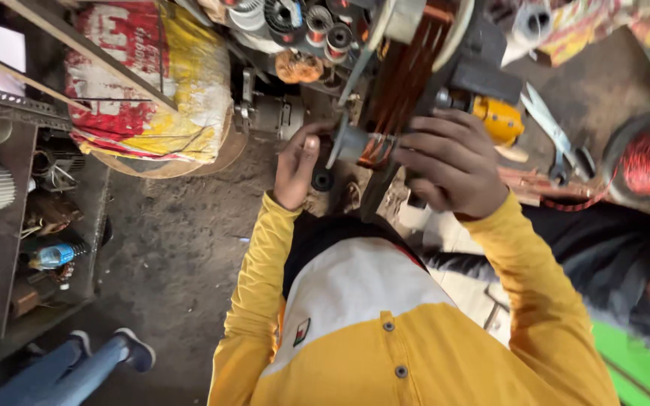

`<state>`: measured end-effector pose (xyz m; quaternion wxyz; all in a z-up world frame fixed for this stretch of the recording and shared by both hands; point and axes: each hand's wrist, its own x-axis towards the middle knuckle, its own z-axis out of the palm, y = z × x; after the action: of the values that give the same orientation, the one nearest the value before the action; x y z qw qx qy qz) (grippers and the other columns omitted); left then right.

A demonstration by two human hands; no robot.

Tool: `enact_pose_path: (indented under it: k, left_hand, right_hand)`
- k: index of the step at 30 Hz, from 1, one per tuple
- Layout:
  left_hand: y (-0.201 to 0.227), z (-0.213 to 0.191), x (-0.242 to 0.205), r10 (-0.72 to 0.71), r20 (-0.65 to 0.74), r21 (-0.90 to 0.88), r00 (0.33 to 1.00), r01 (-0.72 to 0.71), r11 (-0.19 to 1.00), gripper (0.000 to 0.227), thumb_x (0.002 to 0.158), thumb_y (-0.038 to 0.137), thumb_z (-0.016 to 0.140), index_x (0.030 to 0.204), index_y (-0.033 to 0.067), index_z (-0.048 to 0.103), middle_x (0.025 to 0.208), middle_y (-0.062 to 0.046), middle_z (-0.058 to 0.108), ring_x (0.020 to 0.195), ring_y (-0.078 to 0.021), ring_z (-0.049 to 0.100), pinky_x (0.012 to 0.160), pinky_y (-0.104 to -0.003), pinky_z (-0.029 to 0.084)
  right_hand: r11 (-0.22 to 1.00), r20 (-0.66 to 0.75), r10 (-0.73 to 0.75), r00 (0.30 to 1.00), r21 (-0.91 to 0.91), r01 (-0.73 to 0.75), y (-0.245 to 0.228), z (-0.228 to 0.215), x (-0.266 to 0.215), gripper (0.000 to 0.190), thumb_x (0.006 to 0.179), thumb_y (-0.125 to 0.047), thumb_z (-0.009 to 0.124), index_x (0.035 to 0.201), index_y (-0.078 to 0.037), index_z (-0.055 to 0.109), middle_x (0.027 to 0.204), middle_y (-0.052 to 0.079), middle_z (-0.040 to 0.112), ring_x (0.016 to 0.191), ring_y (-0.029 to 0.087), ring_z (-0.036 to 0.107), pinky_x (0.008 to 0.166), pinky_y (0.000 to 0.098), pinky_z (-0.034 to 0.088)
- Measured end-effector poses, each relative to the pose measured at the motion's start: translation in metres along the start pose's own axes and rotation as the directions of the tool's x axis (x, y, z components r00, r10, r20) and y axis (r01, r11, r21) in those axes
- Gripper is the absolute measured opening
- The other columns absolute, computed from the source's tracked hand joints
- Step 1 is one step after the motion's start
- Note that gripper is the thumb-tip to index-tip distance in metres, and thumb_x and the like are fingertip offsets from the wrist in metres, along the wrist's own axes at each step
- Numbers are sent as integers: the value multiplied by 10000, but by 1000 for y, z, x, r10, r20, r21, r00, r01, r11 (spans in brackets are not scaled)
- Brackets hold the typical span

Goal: The person operates a manual winding machine to wrap copper wire around a motor stator. They repeatedly crank a handle to rotate the stator and use their hands to guide the wire into the slots. The person also uses a metal tie to secure the wire and a tool to adjust the winding mechanism.

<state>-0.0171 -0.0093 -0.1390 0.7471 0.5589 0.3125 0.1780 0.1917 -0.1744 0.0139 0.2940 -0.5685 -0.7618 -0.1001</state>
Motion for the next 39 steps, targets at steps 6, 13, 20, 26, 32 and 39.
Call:
enact_pose_path:
  k: [6,13,20,26,32,39]
  left_hand:
    - [-2,2,-27,286,70,-351,956,-244,904,456,1096,351,564,1360,-19,576,1314,-101,646,1184,-166,645,1045,-326,549]
    - [10,55,-30,131,-19,417,991,-112,902,702,822,332,879,1431,93,624,1178,-163,704,1039,-290,713,909,-361,572]
    - [57,104,-15,769,-194,466,609,-633,618,753,815,235,914,1434,3,553,1342,-207,635,1246,-330,653,1043,-392,561]
    - [73,145,-5,766,-360,496,532,-586,641,729,836,179,923,1445,43,545,1377,-143,632,1259,-292,656,1071,-370,564]
    - [80,164,-2,726,-473,492,499,-534,688,655,831,166,922,1392,67,599,1358,-118,644,1239,-279,673,1066,-356,561]
    - [83,163,1,750,-469,512,467,-548,661,655,818,157,917,1385,69,602,1348,-114,645,1243,-293,665,1068,-366,553]
  right_hand:
    - [960,176,129,976,223,-167,26,13,47,516,1169,-301,287,1075,-42,725,1163,157,715,1248,359,659,1204,539,426]
    - [838,100,219,971,490,-240,52,13,65,706,1143,-411,210,876,12,709,960,185,689,1040,332,673,1057,418,514]
    - [302,293,503,813,822,-482,85,11,63,778,1165,-565,245,870,46,626,961,147,647,913,250,630,911,357,513]
    - [-148,462,477,748,881,-450,123,25,58,690,1147,-543,339,864,23,614,922,135,653,874,244,639,856,373,518]
    - [-159,480,502,719,869,-469,147,38,49,653,1115,-567,398,902,5,630,897,114,655,845,210,633,818,346,522]
    - [-236,460,511,726,887,-397,154,49,54,592,1103,-523,457,816,-17,564,846,81,606,742,183,603,714,317,488]
